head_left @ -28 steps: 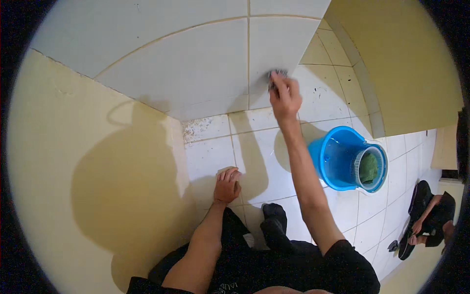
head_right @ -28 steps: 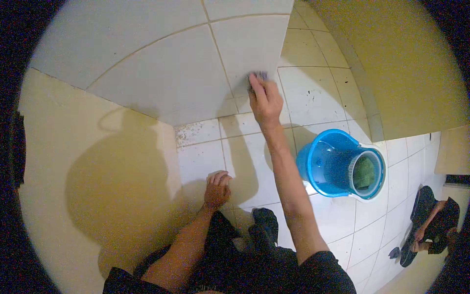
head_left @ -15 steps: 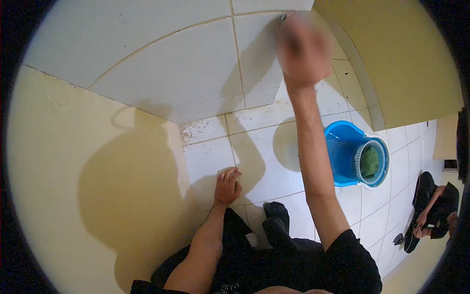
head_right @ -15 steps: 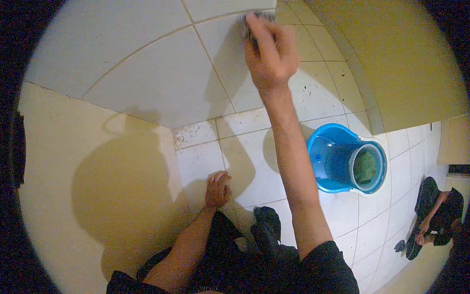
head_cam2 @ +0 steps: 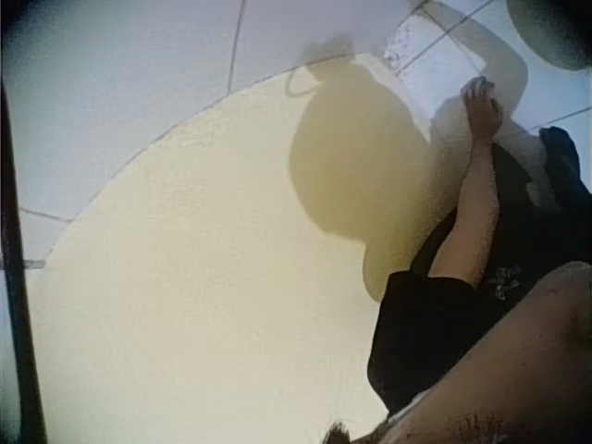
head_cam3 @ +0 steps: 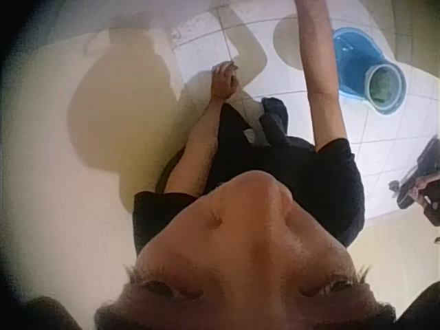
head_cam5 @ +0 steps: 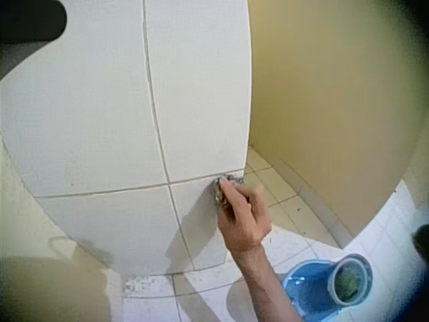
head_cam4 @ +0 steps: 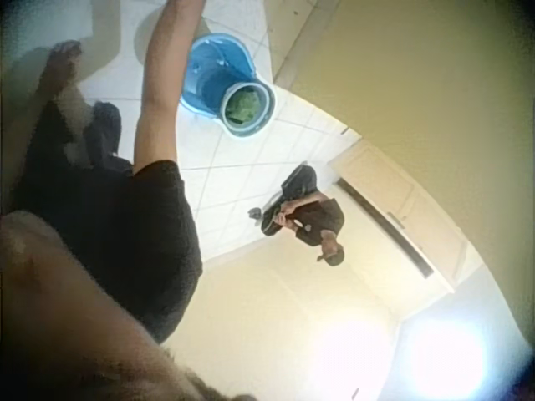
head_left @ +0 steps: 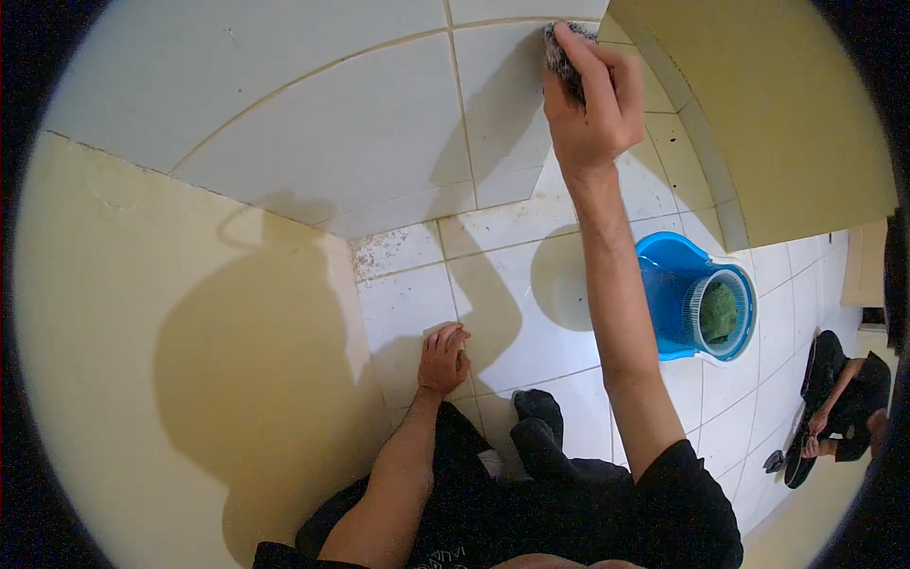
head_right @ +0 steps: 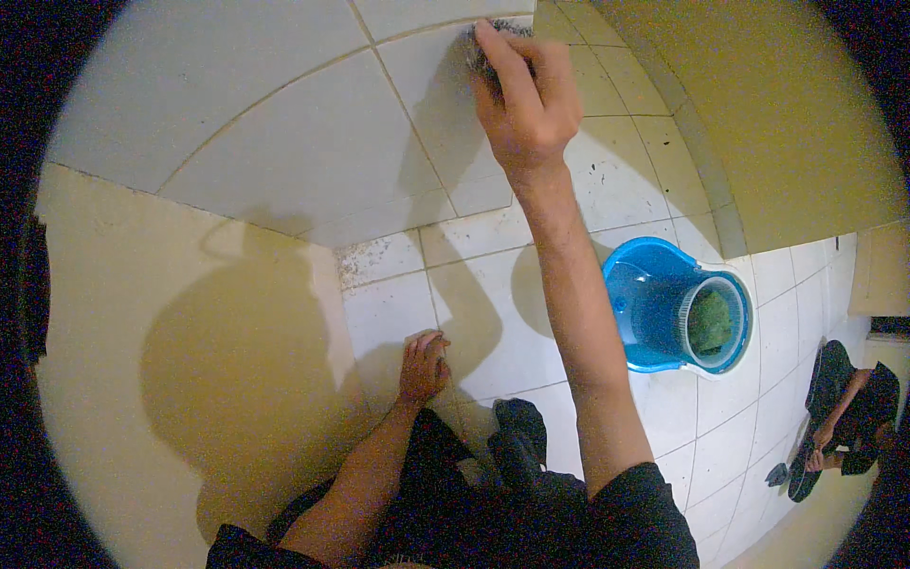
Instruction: The person scrubs a tiled wall with a sponge and rinses the sponge in a blue bucket of water.
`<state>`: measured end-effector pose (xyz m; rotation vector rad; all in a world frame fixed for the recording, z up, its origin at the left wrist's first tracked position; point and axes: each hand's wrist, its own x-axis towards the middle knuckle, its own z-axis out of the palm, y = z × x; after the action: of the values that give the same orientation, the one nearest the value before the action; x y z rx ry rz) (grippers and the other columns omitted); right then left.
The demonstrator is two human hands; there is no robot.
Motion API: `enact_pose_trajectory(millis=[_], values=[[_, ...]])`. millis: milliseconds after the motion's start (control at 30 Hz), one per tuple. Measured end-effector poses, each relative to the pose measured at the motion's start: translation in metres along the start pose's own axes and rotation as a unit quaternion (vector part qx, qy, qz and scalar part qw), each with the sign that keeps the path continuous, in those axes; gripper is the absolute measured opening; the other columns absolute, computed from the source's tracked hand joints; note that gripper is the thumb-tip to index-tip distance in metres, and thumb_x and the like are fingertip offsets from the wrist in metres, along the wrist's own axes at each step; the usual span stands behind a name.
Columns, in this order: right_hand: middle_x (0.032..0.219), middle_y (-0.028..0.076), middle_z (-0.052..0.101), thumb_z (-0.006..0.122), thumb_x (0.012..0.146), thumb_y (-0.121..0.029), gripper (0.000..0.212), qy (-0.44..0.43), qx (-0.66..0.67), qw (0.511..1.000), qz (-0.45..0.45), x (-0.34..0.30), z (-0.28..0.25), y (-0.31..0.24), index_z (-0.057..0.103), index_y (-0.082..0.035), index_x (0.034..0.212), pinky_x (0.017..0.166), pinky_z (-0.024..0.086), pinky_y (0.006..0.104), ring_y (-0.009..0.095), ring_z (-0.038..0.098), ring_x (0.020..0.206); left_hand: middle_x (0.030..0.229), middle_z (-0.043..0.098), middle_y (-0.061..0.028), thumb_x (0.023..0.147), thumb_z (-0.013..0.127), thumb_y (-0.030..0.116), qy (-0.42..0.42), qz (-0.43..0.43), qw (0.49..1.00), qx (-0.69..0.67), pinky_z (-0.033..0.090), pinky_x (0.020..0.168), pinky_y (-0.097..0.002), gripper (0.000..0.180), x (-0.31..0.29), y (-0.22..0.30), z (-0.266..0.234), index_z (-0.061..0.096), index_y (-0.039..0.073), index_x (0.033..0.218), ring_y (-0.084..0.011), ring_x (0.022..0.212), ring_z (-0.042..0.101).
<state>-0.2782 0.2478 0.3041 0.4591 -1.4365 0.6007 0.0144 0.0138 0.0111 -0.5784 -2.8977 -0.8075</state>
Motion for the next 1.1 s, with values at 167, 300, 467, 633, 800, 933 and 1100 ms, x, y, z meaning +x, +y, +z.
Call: enact_pose_trajectory(millis=[167,300,467,633,800,933,1100], values=[[0.086,0.009,0.067,0.072,0.073,0.003,0.040,-0.218,0.011,0.974,0.055,-0.118,-0.032,-0.011,0.071,-0.009,0.111,0.057,0.054,0.0333,0.024,0.065,0.072,0.130,0.054,-0.0122,0.078,0.059,0.013,0.009,-0.002,1.000,-0.010,0.039,0.098,-0.0470,0.040,-0.002,-0.002,0.002,0.056,0.008,0.118,-0.0336,0.114,0.051],[0.084,0.010,0.066,0.071,0.073,0.006,0.037,-0.241,0.017,0.970,-0.009,-0.121,-0.041,-0.019,0.070,0.000,0.110,0.055,0.052,0.0335,0.022,0.062,0.068,0.129,0.054,-0.0131,0.081,0.058,0.013,0.003,0.006,1.000,0.016,0.039,0.099,-0.0482,0.037,-0.005,-0.002,0.009,0.056,0.007,0.118,-0.0345,0.114,0.052],[0.082,0.011,0.065,0.074,0.064,0.001,0.041,0.002,0.011,0.994,-0.108,0.084,0.017,-0.011,0.074,-0.003,0.105,0.058,0.052,0.0347,0.024,0.061,0.069,0.127,0.056,-0.0117,0.078,0.059,0.013,0.002,-0.002,1.000,-0.018,0.040,0.099,-0.0478,0.038,-0.015,-0.005,0.005,0.057,0.010,0.116,-0.0323,0.116,0.053],[0.085,0.010,0.065,0.076,0.070,-0.004,0.021,0.020,-0.118,0.991,-0.066,0.219,0.021,-0.033,0.071,-0.004,0.091,0.064,0.052,0.0336,0.025,0.064,0.073,0.127,0.056,-0.0112,0.075,0.060,0.011,0.004,-0.004,0.999,-0.035,0.040,0.100,-0.0467,0.040,-0.006,-0.001,0.004,0.057,0.011,0.116,-0.0305,0.118,0.053],[0.092,0.008,0.073,0.074,0.063,0.008,0.043,-0.021,-0.012,0.996,-0.091,0.091,0.022,-0.009,0.076,-0.007,0.103,0.064,0.053,0.0318,0.020,0.063,0.071,0.127,0.056,-0.0106,0.075,0.060,0.011,0.011,-0.013,1.000,-0.025,0.041,0.099,-0.0468,0.040,-0.009,-0.003,-0.006,0.058,0.010,0.115,-0.0302,0.118,0.053],[0.085,0.012,0.067,0.074,0.064,0.012,0.042,-0.144,-0.007,0.990,0.009,-0.052,-0.024,-0.010,0.075,-0.002,0.104,0.067,0.055,0.0318,0.024,0.066,0.076,0.128,0.055,-0.0103,0.075,0.060,0.012,0.002,0.000,1.000,-0.021,0.041,0.099,-0.0472,0.039,0.002,0.005,-0.001,0.060,0.009,0.114,-0.0310,0.117,0.053],[0.084,0.012,0.065,0.075,0.063,0.006,0.044,-0.059,0.000,0.997,-0.059,0.051,0.002,-0.012,0.073,-0.001,0.106,0.060,0.052,0.0330,0.025,0.062,0.069,0.127,0.055,-0.0110,0.076,0.059,0.012,0.021,0.002,0.999,-0.025,0.042,0.098,-0.0473,0.037,-0.016,-0.007,0.001,0.060,0.010,0.112,-0.0313,0.116,0.053]])
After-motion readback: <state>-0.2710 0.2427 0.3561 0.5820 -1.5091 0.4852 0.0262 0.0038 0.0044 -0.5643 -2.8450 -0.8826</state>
